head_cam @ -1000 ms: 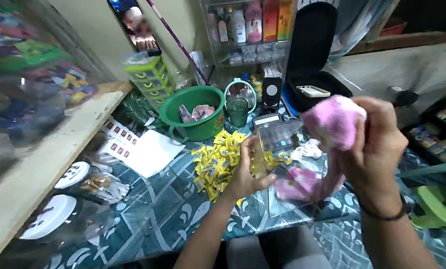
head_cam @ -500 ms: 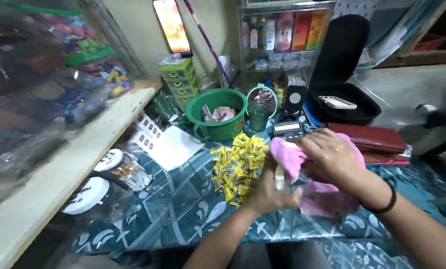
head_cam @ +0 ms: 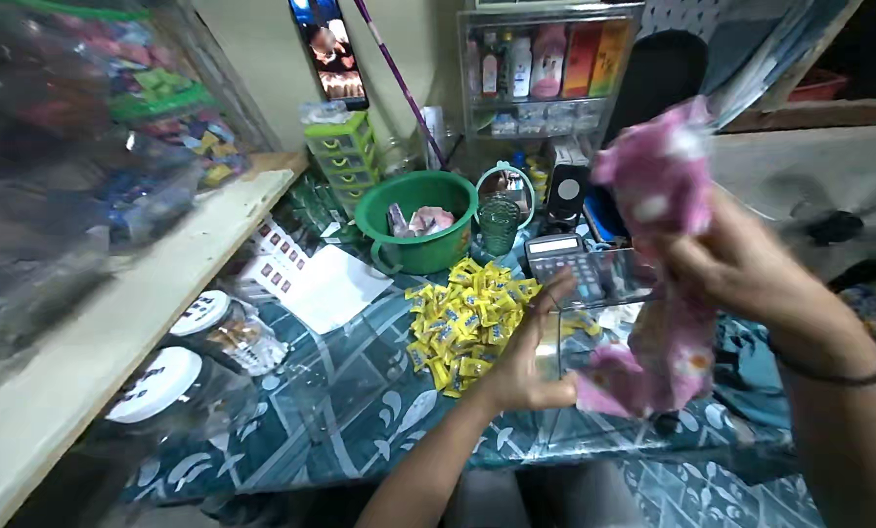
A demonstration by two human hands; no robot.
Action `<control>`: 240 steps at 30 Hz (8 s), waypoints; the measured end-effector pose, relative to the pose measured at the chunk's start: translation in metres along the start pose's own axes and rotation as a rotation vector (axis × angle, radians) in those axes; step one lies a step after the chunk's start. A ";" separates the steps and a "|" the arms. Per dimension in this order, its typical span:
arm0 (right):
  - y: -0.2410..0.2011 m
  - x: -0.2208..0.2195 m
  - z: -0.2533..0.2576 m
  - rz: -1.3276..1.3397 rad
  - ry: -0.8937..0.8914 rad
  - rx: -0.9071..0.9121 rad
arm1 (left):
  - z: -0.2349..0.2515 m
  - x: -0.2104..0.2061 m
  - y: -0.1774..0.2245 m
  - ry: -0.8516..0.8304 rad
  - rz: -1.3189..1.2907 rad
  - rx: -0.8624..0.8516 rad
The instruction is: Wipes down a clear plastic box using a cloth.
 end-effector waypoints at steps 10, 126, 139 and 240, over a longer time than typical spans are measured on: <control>0.019 -0.037 0.028 -0.161 -0.565 -0.028 | -0.003 0.000 0.002 -0.004 -0.017 0.023; 0.029 -0.165 -0.083 0.012 -0.187 -0.058 | 0.002 -0.001 -0.022 0.132 0.124 0.258; 0.028 -0.100 -0.079 -0.346 0.467 -0.006 | 0.006 -0.006 -0.018 0.091 0.174 0.230; 0.012 -0.079 -0.141 -0.040 0.149 0.087 | 0.001 -0.006 -0.026 0.120 0.158 0.120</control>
Point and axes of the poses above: each hand's wrist, its own z-axis towards the middle knuckle, its own x-axis out of the back of the hand, y = z × x, the point moved 5 cm from there along z, towards the middle knuckle, and after that the axes turned 8 degrees about x, right-handed, at the moved point
